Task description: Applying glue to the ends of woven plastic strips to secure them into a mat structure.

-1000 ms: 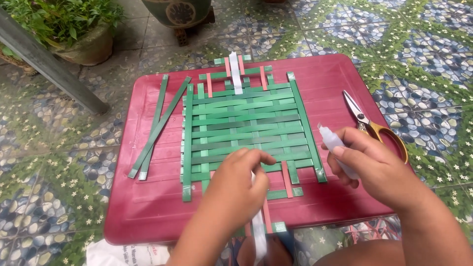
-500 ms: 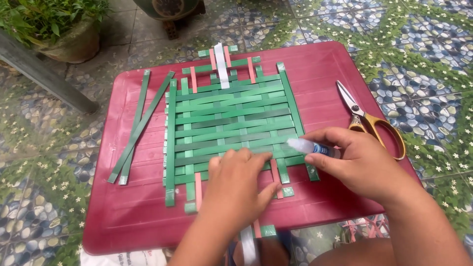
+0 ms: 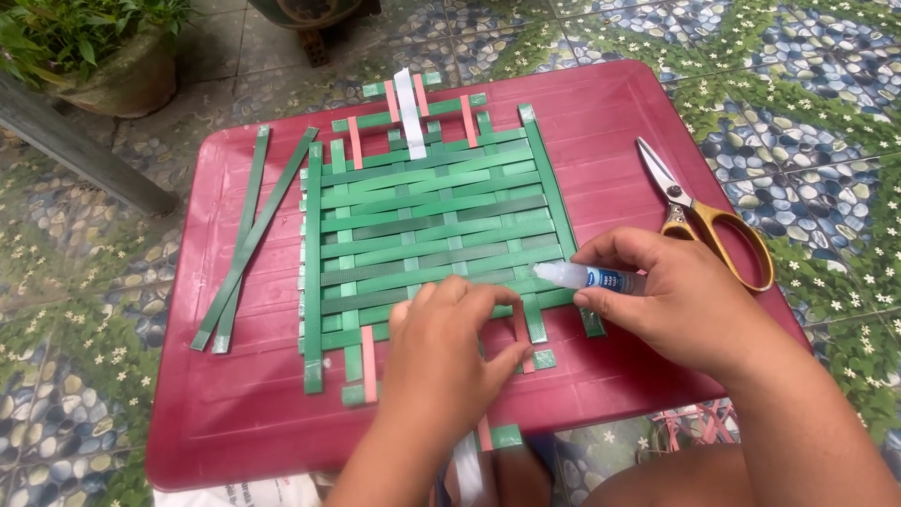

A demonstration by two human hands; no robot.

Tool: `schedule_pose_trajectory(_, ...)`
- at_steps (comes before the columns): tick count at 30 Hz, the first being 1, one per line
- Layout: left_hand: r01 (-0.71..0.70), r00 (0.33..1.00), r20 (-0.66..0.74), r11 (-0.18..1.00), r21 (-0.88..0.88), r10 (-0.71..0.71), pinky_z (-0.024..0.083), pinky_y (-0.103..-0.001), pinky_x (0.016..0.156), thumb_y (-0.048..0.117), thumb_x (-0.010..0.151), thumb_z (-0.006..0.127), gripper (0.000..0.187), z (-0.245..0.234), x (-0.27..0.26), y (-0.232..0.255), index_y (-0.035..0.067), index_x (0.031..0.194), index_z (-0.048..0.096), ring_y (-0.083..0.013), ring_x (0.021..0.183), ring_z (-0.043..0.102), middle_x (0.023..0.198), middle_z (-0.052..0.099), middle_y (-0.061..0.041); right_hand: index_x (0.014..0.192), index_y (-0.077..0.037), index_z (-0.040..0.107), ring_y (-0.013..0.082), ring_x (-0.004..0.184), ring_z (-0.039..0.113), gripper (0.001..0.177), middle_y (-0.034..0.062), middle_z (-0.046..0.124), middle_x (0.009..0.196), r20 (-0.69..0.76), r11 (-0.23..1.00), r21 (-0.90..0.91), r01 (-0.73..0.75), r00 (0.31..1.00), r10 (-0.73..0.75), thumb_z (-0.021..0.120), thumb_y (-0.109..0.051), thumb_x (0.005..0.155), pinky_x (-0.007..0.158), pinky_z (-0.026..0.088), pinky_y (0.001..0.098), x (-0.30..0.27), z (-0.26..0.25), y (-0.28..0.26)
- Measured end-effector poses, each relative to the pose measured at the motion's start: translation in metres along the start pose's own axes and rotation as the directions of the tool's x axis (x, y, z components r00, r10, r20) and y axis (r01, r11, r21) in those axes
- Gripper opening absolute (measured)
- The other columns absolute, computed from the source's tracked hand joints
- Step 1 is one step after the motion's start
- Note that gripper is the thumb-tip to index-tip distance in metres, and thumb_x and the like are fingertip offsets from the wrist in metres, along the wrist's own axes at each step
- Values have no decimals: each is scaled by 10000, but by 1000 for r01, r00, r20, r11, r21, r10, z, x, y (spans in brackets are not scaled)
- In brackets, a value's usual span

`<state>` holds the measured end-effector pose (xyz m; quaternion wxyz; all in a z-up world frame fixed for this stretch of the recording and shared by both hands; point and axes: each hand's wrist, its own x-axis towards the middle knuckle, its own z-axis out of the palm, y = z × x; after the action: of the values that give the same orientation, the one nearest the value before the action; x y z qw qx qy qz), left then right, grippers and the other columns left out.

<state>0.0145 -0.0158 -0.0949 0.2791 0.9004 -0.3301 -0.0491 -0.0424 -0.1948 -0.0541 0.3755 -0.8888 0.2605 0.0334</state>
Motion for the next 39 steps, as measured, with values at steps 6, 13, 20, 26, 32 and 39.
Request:
schedule_pose_trajectory(6,-37,996,-86,999,-24,34,357,-407,722,332,615,785,361,6,-3,-4,253,941,653,-206,781,500,751,522,30,949,-200,675,56,849,636,288,-95,707,931,-4,996,-60,64,998,-64,701,-219,662,767,454,227,3,1,5)
schedule_pose_trajectory(13,-89,987,-142,995,-53,81,359,-387,658,301,625,781,300,7,-4,-6,219,890,666,-200,742,494,739,520,42,928,-232,709,79,636,593,242,-67,700,714,64,996,-77,-47,997,52,696,-213,687,646,434,219,3,-2,0)
schedule_pose_trajectory(20,-206,956,-218,978,-20,197,342,-389,630,338,658,757,284,16,-2,-13,200,889,665,-218,655,499,683,554,26,861,-300,722,44,655,644,256,-141,755,730,75,975,-192,-113,989,129,740,-335,608,649,449,208,15,0,8)
schedule_pose_trajectory(26,-311,892,-295,939,145,341,356,-380,592,418,683,753,256,33,0,-31,255,852,650,-188,529,467,590,538,50,810,-251,798,16,639,722,249,-139,828,740,44,1000,-25,18,999,-17,771,-300,568,623,505,186,26,4,32)
schedule_pose_trajectory(32,-259,879,-391,962,90,274,357,-328,541,306,684,741,149,-5,41,1,228,778,656,-99,427,382,502,481,92,764,-193,784,54,503,705,220,-86,796,640,78,996,87,2,997,-9,797,-188,544,494,539,200,36,12,51)
schedule_pose_trajectory(39,-228,895,-377,971,69,237,358,-325,542,310,684,733,142,77,19,-21,227,759,645,-98,420,379,492,476,93,716,-178,777,16,400,659,233,-71,747,565,-29,959,168,228,974,-226,809,-167,486,386,520,135,35,19,52)
